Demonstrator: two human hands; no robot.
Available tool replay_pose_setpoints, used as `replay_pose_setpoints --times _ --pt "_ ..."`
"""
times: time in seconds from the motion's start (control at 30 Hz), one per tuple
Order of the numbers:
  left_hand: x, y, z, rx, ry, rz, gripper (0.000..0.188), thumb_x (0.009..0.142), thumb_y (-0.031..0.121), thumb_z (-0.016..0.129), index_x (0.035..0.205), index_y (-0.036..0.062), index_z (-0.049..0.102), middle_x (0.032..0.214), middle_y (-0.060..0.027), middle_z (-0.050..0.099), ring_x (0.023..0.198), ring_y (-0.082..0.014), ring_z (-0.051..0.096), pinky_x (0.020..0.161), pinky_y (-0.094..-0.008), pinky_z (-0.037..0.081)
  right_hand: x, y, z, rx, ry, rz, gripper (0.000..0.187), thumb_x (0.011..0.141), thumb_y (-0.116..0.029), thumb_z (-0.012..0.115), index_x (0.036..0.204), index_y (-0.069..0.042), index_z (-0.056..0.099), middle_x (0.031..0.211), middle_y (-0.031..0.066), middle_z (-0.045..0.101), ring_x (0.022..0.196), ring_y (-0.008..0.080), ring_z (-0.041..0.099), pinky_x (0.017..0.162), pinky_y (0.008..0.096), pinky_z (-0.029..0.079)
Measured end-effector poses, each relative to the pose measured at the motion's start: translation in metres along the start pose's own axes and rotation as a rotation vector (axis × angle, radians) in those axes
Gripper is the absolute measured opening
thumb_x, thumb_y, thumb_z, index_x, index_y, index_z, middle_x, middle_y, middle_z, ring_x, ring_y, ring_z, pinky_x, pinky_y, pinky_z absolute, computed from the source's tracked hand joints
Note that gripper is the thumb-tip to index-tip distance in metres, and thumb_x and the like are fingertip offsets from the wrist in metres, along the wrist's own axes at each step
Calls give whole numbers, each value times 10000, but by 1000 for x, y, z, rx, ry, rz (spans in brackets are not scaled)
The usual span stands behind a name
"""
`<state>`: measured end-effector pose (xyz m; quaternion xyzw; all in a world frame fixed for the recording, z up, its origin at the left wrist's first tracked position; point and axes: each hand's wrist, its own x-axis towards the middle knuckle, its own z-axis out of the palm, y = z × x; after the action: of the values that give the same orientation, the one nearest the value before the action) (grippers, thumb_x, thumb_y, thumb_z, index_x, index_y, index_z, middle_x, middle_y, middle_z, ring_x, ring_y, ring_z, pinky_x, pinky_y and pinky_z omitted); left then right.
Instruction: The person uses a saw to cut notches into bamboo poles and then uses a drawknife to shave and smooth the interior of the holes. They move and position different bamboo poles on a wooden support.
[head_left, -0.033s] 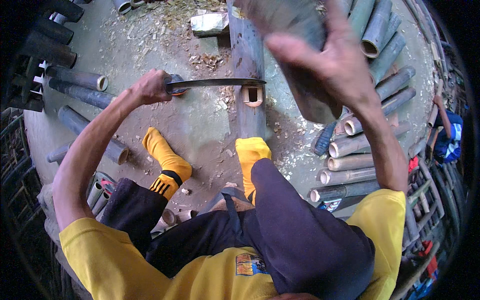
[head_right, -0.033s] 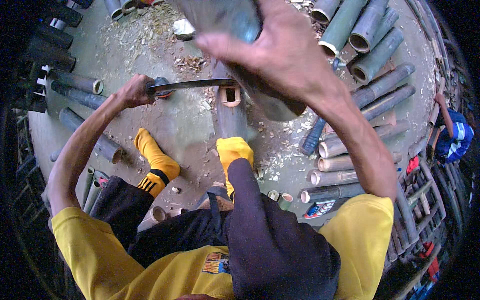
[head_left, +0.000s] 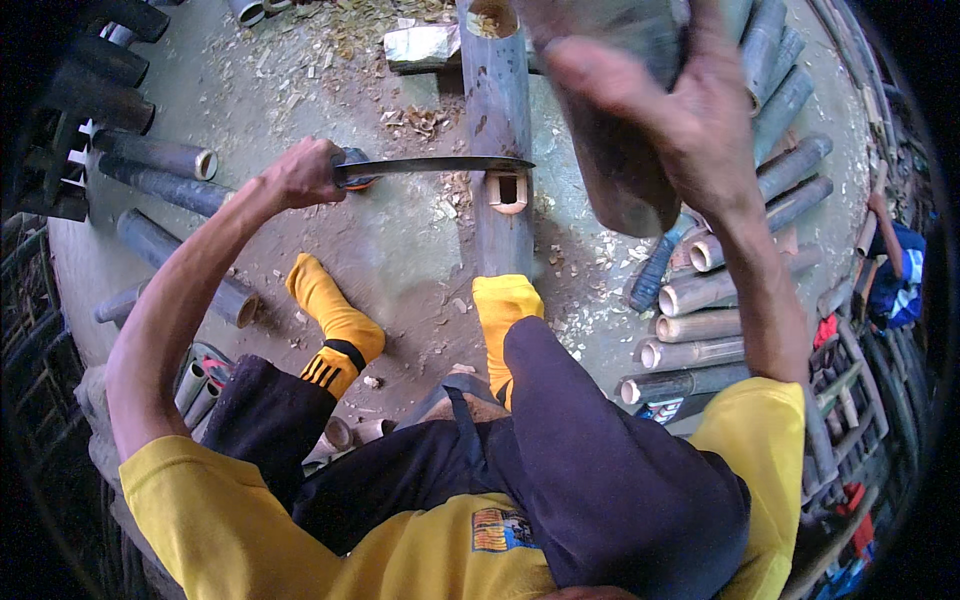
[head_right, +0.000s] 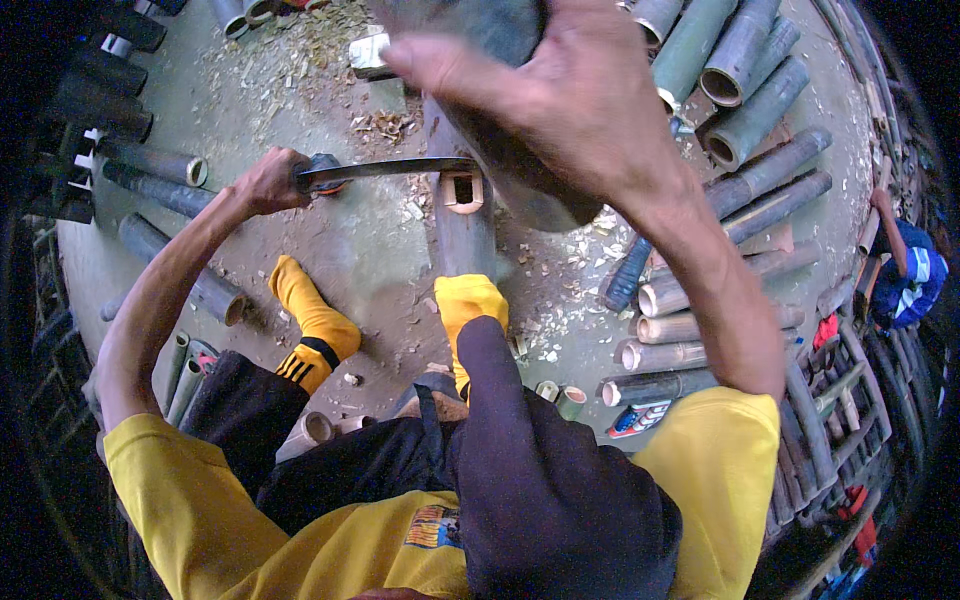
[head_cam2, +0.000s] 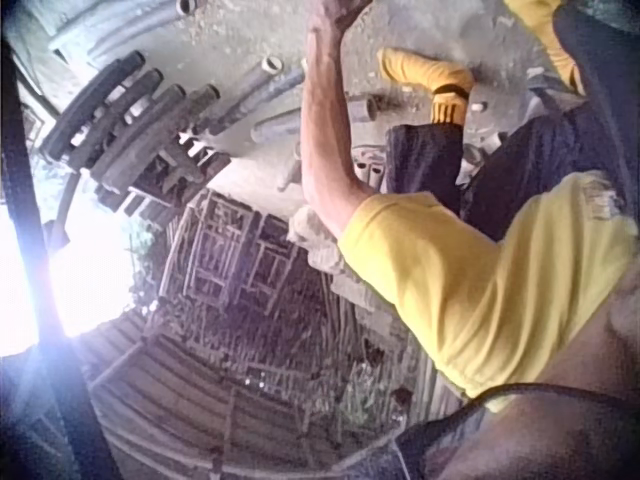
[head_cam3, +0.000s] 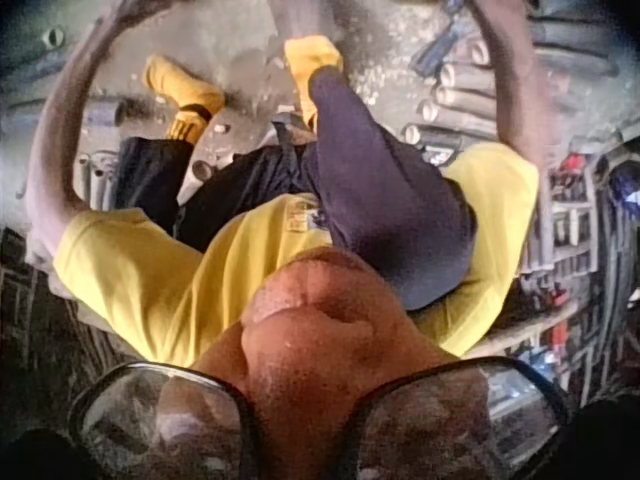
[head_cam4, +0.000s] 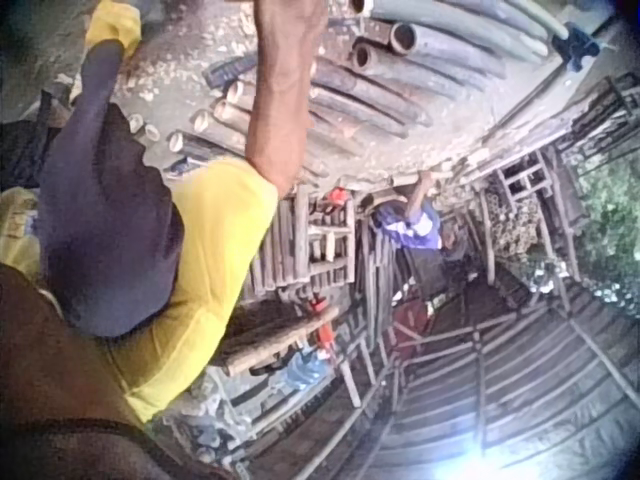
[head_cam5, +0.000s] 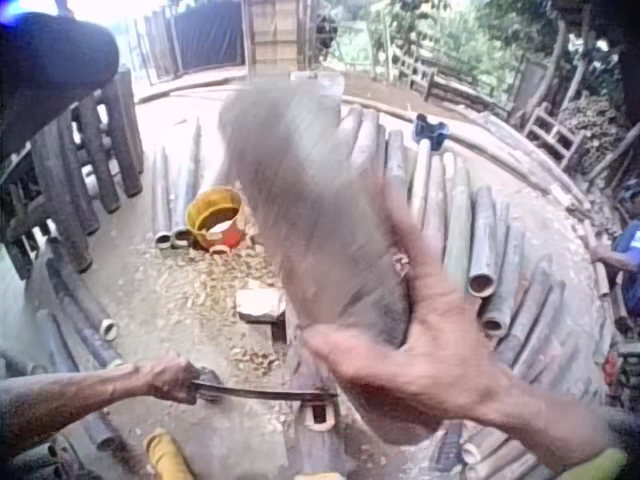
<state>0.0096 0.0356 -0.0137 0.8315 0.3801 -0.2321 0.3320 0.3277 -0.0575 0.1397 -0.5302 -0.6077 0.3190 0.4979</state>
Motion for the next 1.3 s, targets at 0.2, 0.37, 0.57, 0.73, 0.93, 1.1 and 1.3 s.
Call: replay_pose_setpoints --times 0.2,0.37,0.57,0.73,0.93,1.1,1.3 --pt "6 15 -6 29 -32 -18 237 590 156 645 774 7 632 667 -196 601 590 -305 602 593 -406 484 -68 80 17 -323 -599 472 849 682 -317 728 1385 -182 271 1068 215 594 896 284 607 842 372 471" --pt "-1 1 8 -6 -50 -21 245 597 172 636 798 32 654 646 -202 593 562 -291 603 569 -387 489 -23 47 5 -179 -517 327 915 667 -275 744 1412 -176 221 1249 213 453 1100 281 482 968 366 364" --pt "3 0 2 23 -12 53 272 574 227 635 716 -4 605 635 -227 569 564 -374 570 540 -435 473 -35 28 15 -4 37 15 1075 638 -399 749 1405 -18 100 1296 221 357 1217 269 374 1023 383 292" --pt "-3 -6 3 -148 -120 19 277 572 220 665 677 -24 583 583 -188 568 532 -298 585 514 -416 457 -88 79 18 -131 -624 558 914 726 -298 675 1428 -247 93 1121 262 559 865 369 623 843 412 486" --pt "11 -19 55 -68 157 74 328 579 247 660 794 3 616 685 -223 598 642 -322 609 642 -407 492 -167 82 -13 -296 -210 492 1016 671 -243 727 1428 -165 54 1301 282 399 1131 390 485 986 406 389" --pt "-40 -2 114 -114 422 -113 359 604 168 650 950 81 612 807 -191 626 775 -363 610 690 -452 489 -253 110 -12 -323 -116 789 1091 631 -236 763 1424 -128 20 1301 284 396 1174 388 446 970 416 391" --pt "-45 39 66 98 765 206 274 601 103 680 823 90 521 738 -102 525 713 -296 553 625 -370 428 -303 96 -22 -381 -106 1030 981 611 -231 763 1381 -121 165 1140 282 537 1070 420 522 908 425 430"
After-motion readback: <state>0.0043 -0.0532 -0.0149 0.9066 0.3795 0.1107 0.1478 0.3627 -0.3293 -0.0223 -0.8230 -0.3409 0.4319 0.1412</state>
